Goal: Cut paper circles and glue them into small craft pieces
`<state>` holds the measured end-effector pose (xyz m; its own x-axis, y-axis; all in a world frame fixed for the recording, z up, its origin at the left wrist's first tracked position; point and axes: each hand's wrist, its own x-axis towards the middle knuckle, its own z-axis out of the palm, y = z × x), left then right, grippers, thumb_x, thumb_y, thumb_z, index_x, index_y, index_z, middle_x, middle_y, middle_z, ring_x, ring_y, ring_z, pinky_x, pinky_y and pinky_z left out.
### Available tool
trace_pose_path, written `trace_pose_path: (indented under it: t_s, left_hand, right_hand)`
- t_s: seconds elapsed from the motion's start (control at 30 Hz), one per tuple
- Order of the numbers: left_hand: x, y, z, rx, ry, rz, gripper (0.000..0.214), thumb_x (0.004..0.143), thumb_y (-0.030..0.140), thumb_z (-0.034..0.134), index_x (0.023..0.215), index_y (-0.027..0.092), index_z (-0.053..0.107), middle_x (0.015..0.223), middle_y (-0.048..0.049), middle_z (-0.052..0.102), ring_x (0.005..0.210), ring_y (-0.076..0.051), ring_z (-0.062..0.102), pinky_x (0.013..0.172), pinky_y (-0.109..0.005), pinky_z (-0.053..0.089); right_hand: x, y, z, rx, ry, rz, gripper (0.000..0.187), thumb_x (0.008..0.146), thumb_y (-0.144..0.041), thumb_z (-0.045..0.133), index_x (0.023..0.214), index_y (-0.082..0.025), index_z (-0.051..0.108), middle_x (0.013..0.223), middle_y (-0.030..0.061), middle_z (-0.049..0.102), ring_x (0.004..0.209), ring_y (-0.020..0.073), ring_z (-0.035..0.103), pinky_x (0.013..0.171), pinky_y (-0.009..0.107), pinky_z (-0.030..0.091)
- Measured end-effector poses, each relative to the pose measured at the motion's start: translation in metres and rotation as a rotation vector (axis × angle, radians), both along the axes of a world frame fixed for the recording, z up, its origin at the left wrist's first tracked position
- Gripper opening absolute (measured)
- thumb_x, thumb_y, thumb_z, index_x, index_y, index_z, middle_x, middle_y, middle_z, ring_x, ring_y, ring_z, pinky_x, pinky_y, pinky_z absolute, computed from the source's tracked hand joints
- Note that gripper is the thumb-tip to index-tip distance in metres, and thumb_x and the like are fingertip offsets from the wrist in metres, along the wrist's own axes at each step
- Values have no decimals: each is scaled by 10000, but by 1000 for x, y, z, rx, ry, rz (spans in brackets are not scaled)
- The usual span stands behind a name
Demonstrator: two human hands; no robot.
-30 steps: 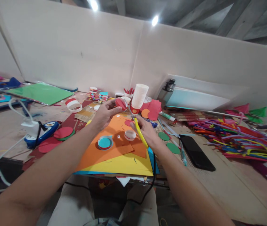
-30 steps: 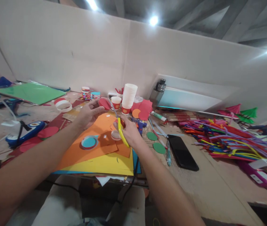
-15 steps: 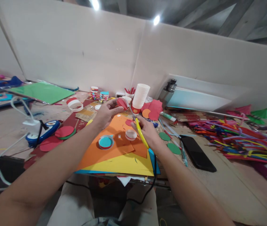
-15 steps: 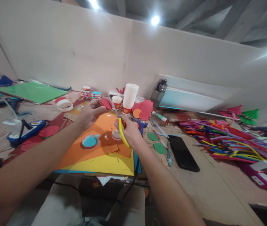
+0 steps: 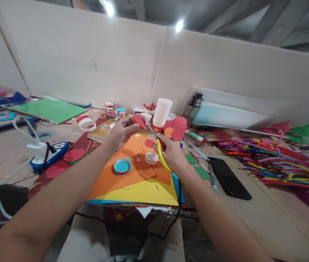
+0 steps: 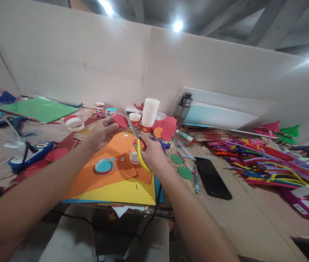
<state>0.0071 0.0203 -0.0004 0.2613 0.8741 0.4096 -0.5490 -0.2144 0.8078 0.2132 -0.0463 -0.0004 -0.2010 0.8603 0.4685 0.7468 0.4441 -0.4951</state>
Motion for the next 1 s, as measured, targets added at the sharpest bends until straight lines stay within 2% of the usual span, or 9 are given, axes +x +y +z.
trace_pose_path:
  t_s: [0.07, 0.13, 0.23, 0.3, 0.47, 0.57, 0.63, 0.73, 1.0]
  left_hand:
    - [-1, 0, 0, 0, -2, -7, 373, 675, 256, 830, 1013, 148, 716, 1080, -93, 727, 957, -188, 690, 877, -298, 547]
    - [-2, 0, 0, 4, 7, -19, 380, 674, 262, 831, 1016, 145, 716, 1088, -103, 727, 973, -202, 690, 886, -311, 550]
    - [-1, -2, -1, 0, 56, -61, 393, 671, 261, 832, 1025, 132, 718, 1082, -121, 730, 970, -218, 696, 880, -325, 556]
    - [0, -3, -2, -8, 79, -78, 409, 665, 256, 837, 1035, 127, 718, 1074, -128, 732, 953, -219, 700, 868, -325, 561]
    - [-2, -2, -3, 0, 65, -119, 402, 674, 265, 834, 1040, 143, 722, 1098, -103, 733, 993, -222, 693, 873, -307, 563]
    - [-4, -1, -2, 13, 59, -149, 370, 696, 273, 821, 1031, 147, 726, 1071, -71, 740, 1020, -231, 685, 887, -303, 561]
    - [-5, 0, -2, 22, 51, -152, 384, 691, 289, 826, 1029, 139, 723, 1057, -88, 739, 1011, -236, 687, 880, -315, 569]
    - [-6, -1, -1, 18, 47, -144, 428, 672, 321, 838, 1034, 131, 713, 1038, -114, 733, 953, -220, 697, 829, -309, 584]
    - [-10, -2, 6, 5, 13, -162, 426, 678, 358, 828, 1026, 143, 710, 937, -76, 710, 766, -138, 663, 702, -244, 572]
  right_hand:
    - [1, -1, 1, 18, -13, 4, 376, 883, -358, 565, 1194, -168, 653, 1053, 121, 736, 873, 231, 672, 752, 302, 468]
    - [2, -1, 2, 24, -31, 11, 344, 884, -355, 565, 1167, -182, 654, 965, 95, 736, 786, 204, 649, 700, 281, 447]
    - [3, -2, 4, 36, -84, -10, 308, 886, -376, 564, 1108, -182, 653, 799, 54, 684, 649, 166, 559, 616, 259, 389]
    - [4, -2, 4, 51, -112, -27, 292, 887, -373, 560, 1081, -177, 653, 767, 46, 653, 640, 161, 530, 608, 256, 366]
    - [5, -2, 4, 56, -142, -43, 285, 862, -287, 563, 1100, -161, 655, 795, 56, 654, 648, 160, 523, 620, 258, 347]
    - [5, -2, 4, 63, -144, -48, 298, 876, -303, 543, 1108, -155, 659, 809, 66, 666, 649, 165, 528, 621, 263, 349]
    - [6, -2, 3, 71, -147, -47, 309, 879, -312, 539, 1115, -155, 661, 822, 72, 676, 659, 170, 543, 625, 264, 358]
    - [7, -2, 3, 81, -160, -50, 313, 861, -265, 541, 1134, -165, 660, 839, 77, 692, 690, 179, 576, 640, 262, 377]
    - [8, -2, 2, 106, -172, -34, 326, 873, -276, 540, 1163, -173, 646, 881, 87, 703, 709, 179, 594, 638, 260, 390]
